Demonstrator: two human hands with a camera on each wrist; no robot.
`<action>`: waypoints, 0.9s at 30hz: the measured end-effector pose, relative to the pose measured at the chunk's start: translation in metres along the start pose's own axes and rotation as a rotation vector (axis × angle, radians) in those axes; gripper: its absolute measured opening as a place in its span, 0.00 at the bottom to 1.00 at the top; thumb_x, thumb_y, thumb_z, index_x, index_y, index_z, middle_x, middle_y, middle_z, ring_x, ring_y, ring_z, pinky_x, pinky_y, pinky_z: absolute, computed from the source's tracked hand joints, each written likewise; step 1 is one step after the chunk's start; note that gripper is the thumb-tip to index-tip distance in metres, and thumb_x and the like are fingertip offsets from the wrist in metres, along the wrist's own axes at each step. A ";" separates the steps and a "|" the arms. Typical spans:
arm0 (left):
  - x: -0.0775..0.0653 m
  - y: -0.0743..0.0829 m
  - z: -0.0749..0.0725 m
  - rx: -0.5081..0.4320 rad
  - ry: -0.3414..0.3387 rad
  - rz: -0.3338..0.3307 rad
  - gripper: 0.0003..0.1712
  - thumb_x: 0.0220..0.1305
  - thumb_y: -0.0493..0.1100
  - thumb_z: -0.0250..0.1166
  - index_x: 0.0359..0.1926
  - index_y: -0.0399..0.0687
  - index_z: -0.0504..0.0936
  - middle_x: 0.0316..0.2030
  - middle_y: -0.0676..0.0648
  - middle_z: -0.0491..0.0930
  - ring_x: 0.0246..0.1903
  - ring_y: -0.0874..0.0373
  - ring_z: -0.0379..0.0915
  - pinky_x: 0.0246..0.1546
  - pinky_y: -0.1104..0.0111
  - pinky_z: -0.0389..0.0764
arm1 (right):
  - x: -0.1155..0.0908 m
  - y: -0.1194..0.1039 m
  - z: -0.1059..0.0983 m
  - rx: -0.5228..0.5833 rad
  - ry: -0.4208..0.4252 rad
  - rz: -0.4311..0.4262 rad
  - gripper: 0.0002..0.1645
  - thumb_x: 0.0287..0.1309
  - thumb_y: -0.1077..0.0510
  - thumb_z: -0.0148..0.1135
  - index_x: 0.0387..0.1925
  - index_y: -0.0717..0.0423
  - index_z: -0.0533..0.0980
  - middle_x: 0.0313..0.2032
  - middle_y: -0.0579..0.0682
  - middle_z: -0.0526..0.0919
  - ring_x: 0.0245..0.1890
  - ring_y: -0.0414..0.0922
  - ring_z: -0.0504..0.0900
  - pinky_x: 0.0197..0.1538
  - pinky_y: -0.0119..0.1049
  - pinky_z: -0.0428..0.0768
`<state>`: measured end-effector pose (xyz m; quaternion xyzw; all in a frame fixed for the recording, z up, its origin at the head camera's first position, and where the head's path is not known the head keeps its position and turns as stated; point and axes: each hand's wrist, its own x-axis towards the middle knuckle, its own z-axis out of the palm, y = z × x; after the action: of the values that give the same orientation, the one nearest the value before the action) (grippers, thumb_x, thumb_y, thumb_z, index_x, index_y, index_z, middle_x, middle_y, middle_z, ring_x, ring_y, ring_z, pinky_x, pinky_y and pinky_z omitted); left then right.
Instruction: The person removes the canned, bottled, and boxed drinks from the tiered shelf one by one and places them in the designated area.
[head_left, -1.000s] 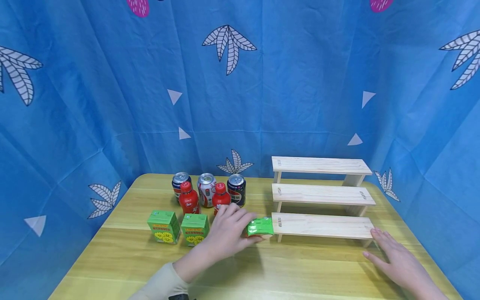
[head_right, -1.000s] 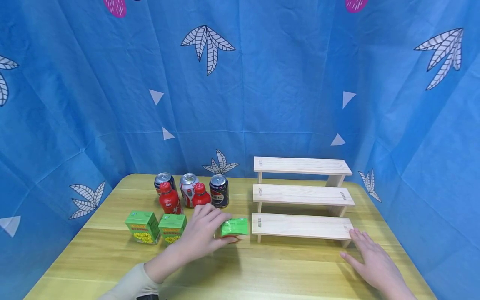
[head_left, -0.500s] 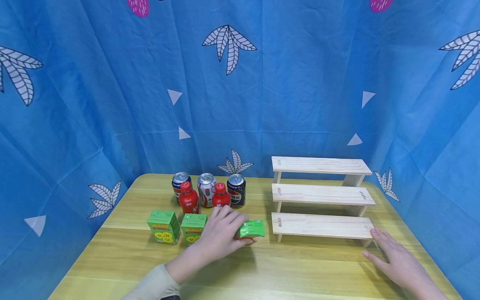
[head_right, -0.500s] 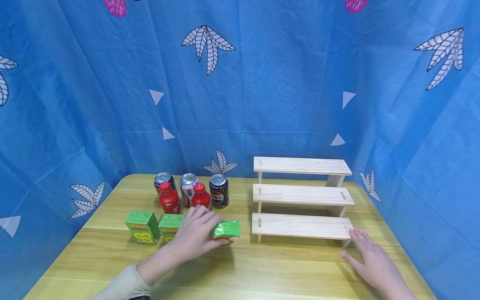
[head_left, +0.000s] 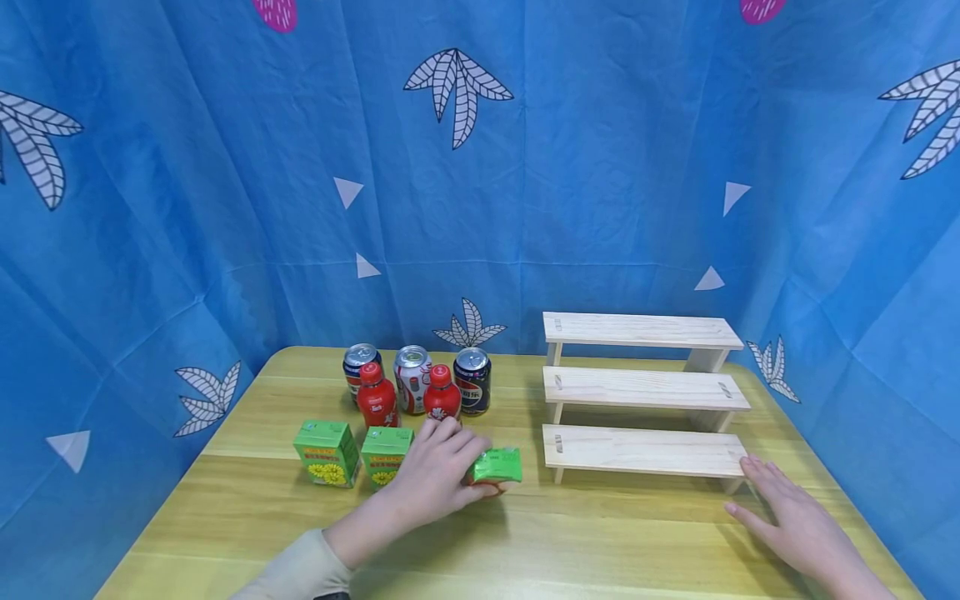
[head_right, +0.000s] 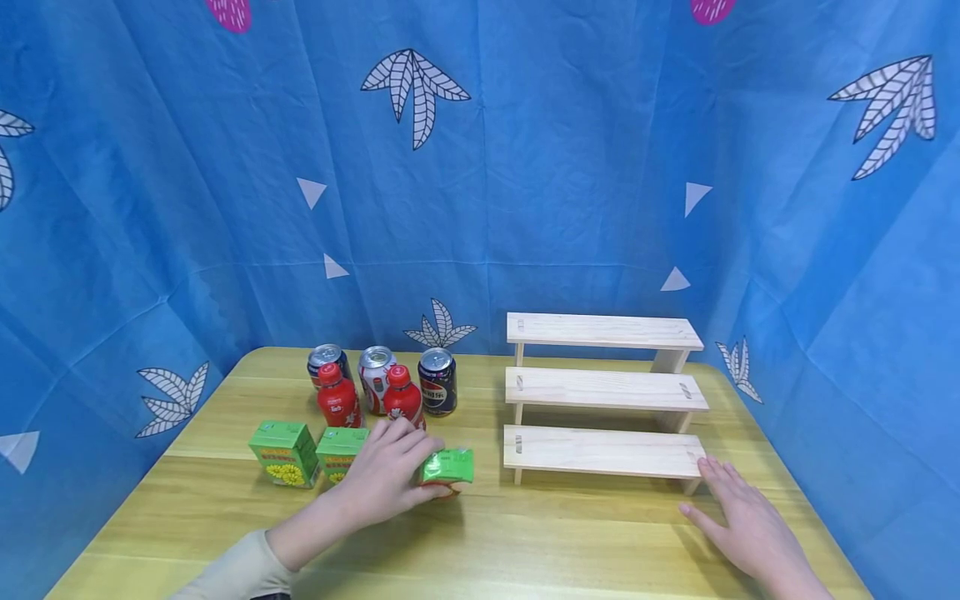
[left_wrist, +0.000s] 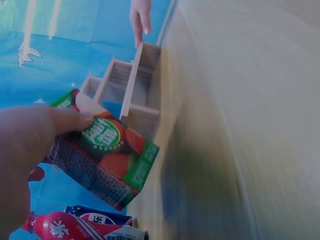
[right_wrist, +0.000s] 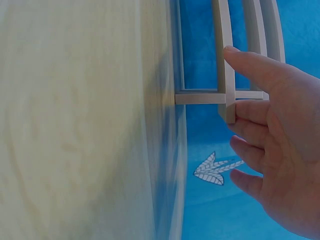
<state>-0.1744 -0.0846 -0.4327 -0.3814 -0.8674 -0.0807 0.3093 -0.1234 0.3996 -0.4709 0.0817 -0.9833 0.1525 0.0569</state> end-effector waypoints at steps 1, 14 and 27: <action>-0.001 0.000 0.000 0.000 -0.006 0.000 0.32 0.44 0.69 0.72 0.46 0.57 0.79 0.37 0.59 0.82 0.36 0.61 0.62 0.42 0.66 0.62 | 0.000 0.000 0.000 -0.001 -0.002 0.001 0.49 0.65 0.40 0.56 0.71 0.70 0.53 0.68 0.74 0.57 0.68 0.74 0.53 0.62 0.71 0.54; -0.008 -0.003 0.005 0.020 -0.021 0.013 0.33 0.45 0.69 0.72 0.47 0.57 0.79 0.38 0.59 0.82 0.36 0.61 0.61 0.41 0.66 0.62 | 0.002 0.000 0.000 -0.004 -0.014 0.006 0.49 0.65 0.40 0.56 0.71 0.69 0.53 0.69 0.74 0.57 0.68 0.74 0.54 0.62 0.71 0.55; -0.009 -0.011 0.002 -0.009 -0.074 -0.018 0.34 0.45 0.68 0.72 0.51 0.59 0.80 0.39 0.58 0.83 0.38 0.61 0.64 0.41 0.66 0.63 | 0.002 0.000 -0.002 0.000 -0.030 0.014 0.49 0.65 0.40 0.56 0.71 0.70 0.53 0.68 0.74 0.57 0.68 0.74 0.54 0.62 0.70 0.55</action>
<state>-0.1788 -0.0971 -0.4390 -0.3779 -0.8812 -0.0733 0.2745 -0.1248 0.3995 -0.4691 0.0770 -0.9846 0.1514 0.0411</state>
